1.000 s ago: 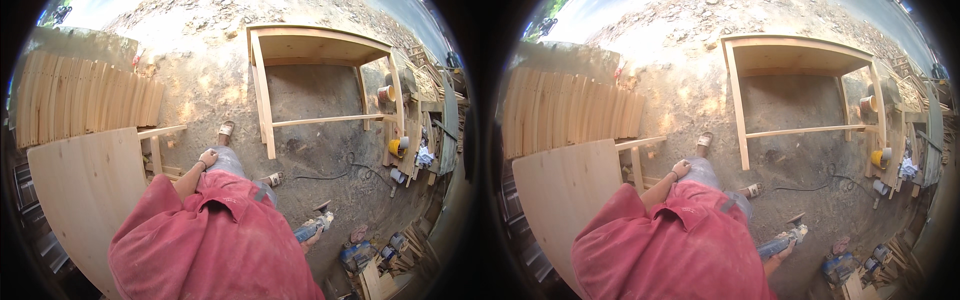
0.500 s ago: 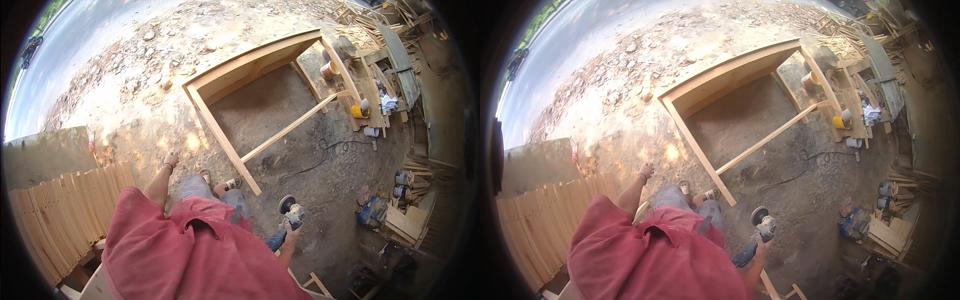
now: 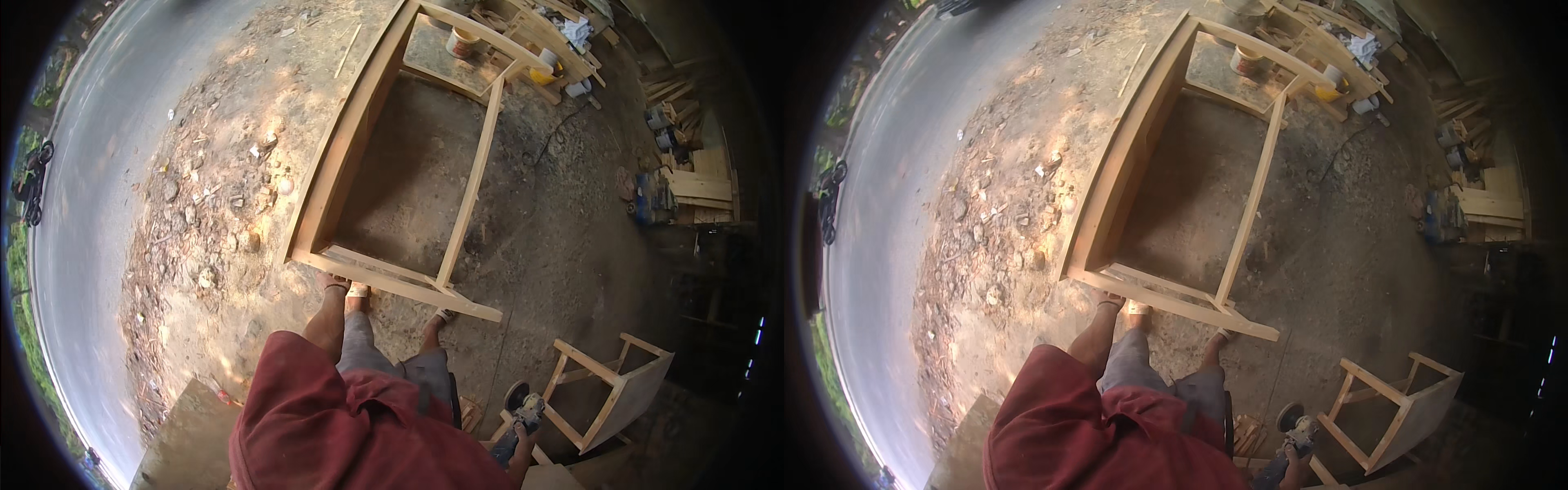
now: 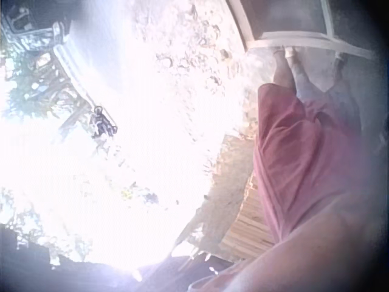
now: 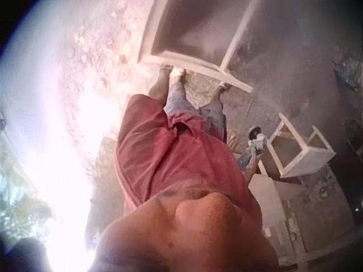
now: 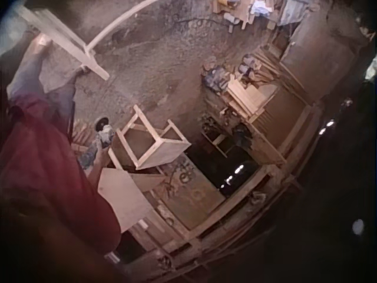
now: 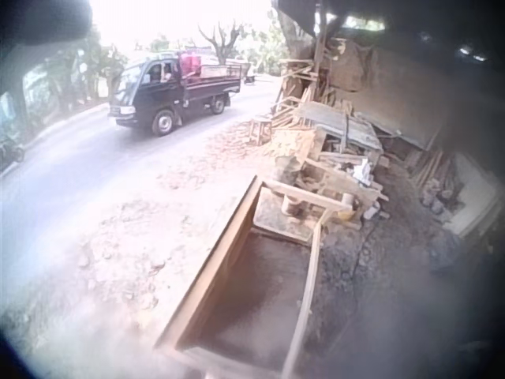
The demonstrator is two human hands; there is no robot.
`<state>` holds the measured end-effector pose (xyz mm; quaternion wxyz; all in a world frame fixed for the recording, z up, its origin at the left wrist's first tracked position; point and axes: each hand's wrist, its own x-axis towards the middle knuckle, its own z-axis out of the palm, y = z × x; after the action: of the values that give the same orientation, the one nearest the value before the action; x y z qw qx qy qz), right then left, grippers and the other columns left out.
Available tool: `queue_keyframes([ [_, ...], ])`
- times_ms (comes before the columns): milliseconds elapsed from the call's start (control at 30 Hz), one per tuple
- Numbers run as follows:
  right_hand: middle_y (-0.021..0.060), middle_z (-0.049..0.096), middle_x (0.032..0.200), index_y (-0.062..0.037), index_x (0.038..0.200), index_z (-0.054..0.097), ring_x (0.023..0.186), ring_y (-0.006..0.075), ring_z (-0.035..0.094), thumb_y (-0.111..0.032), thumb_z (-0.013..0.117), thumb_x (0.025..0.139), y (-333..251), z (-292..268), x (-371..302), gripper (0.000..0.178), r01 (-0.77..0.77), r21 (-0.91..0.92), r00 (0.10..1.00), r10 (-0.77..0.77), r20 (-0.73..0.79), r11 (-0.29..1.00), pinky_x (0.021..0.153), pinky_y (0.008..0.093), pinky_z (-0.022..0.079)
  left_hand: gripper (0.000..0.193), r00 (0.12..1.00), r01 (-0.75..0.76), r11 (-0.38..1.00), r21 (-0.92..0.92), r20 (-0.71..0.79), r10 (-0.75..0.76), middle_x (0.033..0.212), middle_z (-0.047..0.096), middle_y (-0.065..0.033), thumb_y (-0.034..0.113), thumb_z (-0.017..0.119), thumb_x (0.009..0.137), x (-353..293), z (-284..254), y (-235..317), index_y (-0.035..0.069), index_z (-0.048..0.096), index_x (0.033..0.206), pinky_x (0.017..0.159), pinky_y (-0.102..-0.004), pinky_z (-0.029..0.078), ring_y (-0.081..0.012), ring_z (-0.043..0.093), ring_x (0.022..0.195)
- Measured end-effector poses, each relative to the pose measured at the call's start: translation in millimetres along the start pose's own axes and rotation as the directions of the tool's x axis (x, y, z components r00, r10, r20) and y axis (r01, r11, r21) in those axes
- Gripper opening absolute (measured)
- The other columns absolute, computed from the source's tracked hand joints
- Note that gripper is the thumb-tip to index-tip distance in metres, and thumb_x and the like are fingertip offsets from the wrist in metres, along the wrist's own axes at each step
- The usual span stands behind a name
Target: The person sands the surfaces and edges of a wooden table frame using a power sander.
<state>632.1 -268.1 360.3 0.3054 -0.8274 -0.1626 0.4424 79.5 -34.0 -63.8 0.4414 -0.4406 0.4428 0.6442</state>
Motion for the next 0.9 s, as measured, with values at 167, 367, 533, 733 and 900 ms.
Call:
queue_keyframes([
  [167, 0.0115, 0.06, 0.124, -0.0045, 0.146, 0.043, 0.102, 0.0229, 0.064, -0.016, 0.079, 0.078, 86, -52, -88, 0.078, -0.05, -0.027, 0.983, 0.044, -0.178, 0.998, 0.084, 0.0376, 0.055, 0.072, 0.989, 0.053, 0.99, -0.131, 0.147, -0.034, 0.128, 0.06, -0.0036, 0.07, 0.034, 0.098, 3, 24, -5, 0.015, 0.049, 0.143, 0.099, -0.0446, 0.044, -0.0268, 0.059, 0.113],
  [367, 0.0108, 0.063, 0.116, -0.0037, 0.132, 0.053, 0.097, 0.0221, 0.064, -0.03, 0.082, 0.077, 214, -110, -132, 0.067, 0.133, 0.038, 0.958, -0.138, 0.25, 0.99, 0.085, 0.0377, 0.054, 0.061, 0.936, 0.148, 0.984, -0.096, 0.334, -0.108, 0.107, 0.062, -0.0007, 0.065, 0.039, 0.098, 32, 21, -11, 0.013, 0.056, 0.127, 0.089, -0.043, 0.048, -0.0234, 0.061, 0.096],
  [533, 0.0113, 0.064, 0.113, -0.003, 0.13, 0.055, 0.096, 0.0225, 0.064, -0.033, 0.081, 0.078, 188, -31, -109, 0.066, 0.002, -0.015, 0.996, -0.001, 0.086, 1.0, 0.084, 0.0378, 0.054, 0.054, 0.819, 0.122, 0.992, -0.039, 0.569, -0.078, 0.089, 0.063, 0.0017, 0.06, 0.043, 0.098, 37, 31, 25, 0.012, 0.062, 0.113, 0.08, -0.0416, 0.05, -0.0205, 0.063, 0.082],
  [733, 0.0121, 0.064, 0.114, -0.0027, 0.132, 0.053, 0.097, 0.0233, 0.064, -0.033, 0.08, 0.078, 152, -24, -138, 0.067, -0.065, 0.09, 0.991, 0.075, -0.108, 0.994, 0.084, 0.0381, 0.054, 0.038, 0.804, 0.138, 0.988, 0.072, 0.575, -0.154, 0.064, 0.056, 0.0057, 0.051, 0.054, 0.094, -47, 66, 33, 0.015, 0.06, 0.085, 0.066, -0.0364, 0.051, -0.0145, 0.059, 0.059],
  [900, 0.0129, 0.063, 0.114, -0.0025, 0.134, 0.052, 0.097, 0.024, 0.064, -0.033, 0.079, 0.079, 131, -36, -147, 0.068, -0.025, 0.194, 0.98, 0.063, -0.189, 0.981, 0.084, 0.0384, 0.054, 0.039, 0.87, 0.048, 0.994, 0.094, 0.485, -0.088, 0.061, 0.056, 0.005, 0.051, 0.055, 0.093, -159, 102, 55, 0.015, 0.062, 0.08, 0.063, -0.038, 0.052, -0.0136, 0.057, 0.055],
])
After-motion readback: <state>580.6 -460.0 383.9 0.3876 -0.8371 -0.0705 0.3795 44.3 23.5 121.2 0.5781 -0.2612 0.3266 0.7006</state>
